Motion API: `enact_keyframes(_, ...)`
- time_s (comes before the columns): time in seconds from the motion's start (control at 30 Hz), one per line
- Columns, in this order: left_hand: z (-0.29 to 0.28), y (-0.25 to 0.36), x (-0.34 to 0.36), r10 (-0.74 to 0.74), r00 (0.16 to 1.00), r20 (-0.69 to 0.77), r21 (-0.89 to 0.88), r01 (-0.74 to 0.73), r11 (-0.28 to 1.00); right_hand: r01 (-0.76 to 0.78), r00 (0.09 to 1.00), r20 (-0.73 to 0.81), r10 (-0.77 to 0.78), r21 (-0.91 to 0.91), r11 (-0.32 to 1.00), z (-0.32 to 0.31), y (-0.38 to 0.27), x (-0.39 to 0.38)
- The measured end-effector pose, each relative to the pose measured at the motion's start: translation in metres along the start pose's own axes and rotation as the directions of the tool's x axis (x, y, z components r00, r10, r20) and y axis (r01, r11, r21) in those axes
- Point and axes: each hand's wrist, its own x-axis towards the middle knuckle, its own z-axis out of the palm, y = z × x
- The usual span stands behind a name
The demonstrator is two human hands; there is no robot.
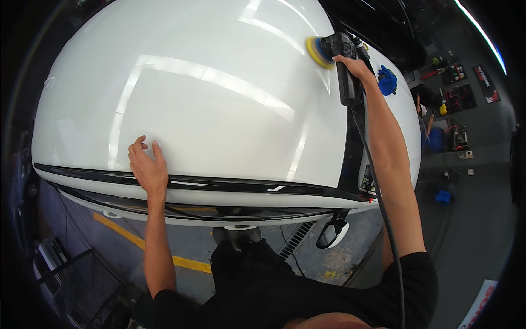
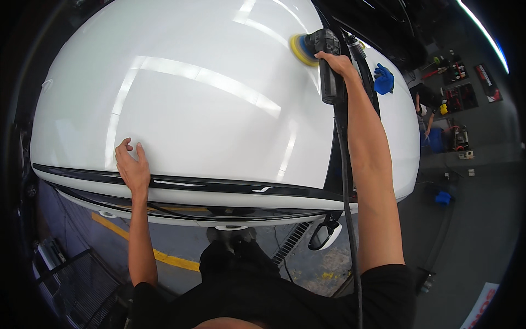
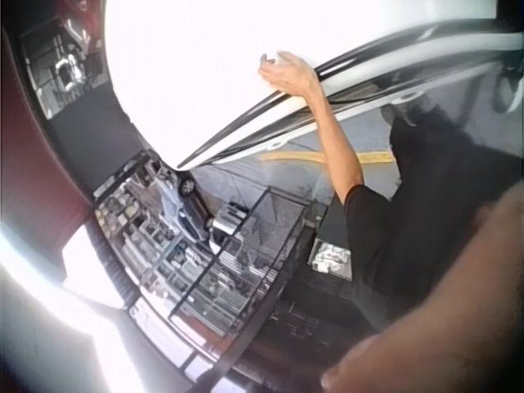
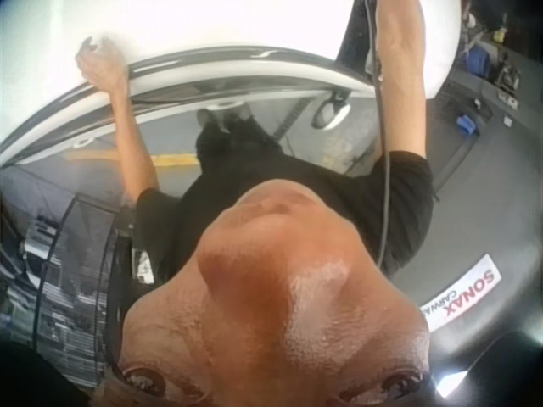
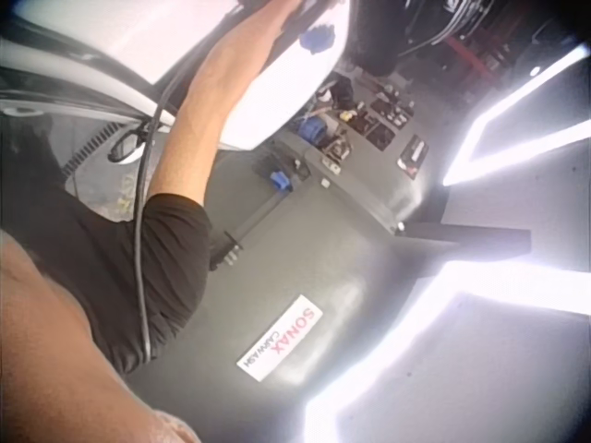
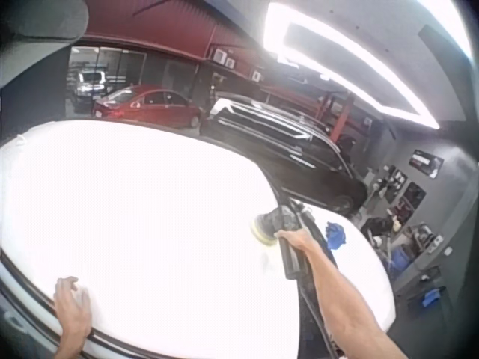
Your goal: The person uses a rotary polisher with a yellow pad to buff the hood of a white car. They apply polishing compound to the pad and continue polishing the hood surface in overlapping passes.
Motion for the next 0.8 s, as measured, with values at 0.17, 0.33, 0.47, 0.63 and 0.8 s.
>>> enact_keyframes(0.17, 0.000, -0.003, 0.000, -0.003, 1.000, 0.008, 0.006, 0.003, 1.000, 0.079, 0.997, -0.012, -0.080, -0.008, 0.997, 0.007, -0.025, -0.011)
enact_keyframes(0.33, -0.001, -0.002, 0.000, -0.008, 1.000, 0.008, -0.007, 0.008, 1.000, 0.055, 0.997, -0.051, -0.057, -0.044, 0.998, 0.015, -0.045, -0.017)
enact_keyframes(0.47, -0.002, 0.001, 0.000, -0.024, 1.000, 0.017, -0.018, 0.024, 1.000, 0.086, 0.995, -0.057, -0.088, -0.024, 0.996, 0.018, -0.054, -0.020)
enact_keyframes(0.63, 0.000, -0.001, -0.001, 0.002, 1.000, 0.012, -0.013, -0.002, 1.000, 0.076, 0.995, -0.070, -0.078, -0.034, 0.997, 0.020, -0.067, -0.027)
enact_keyframes(0.8, 0.000, -0.003, -0.001, -0.002, 1.000, 0.011, -0.015, 0.002, 1.000, 0.090, 0.996, -0.004, -0.090, -0.035, 0.995, 0.025, -0.088, -0.040)
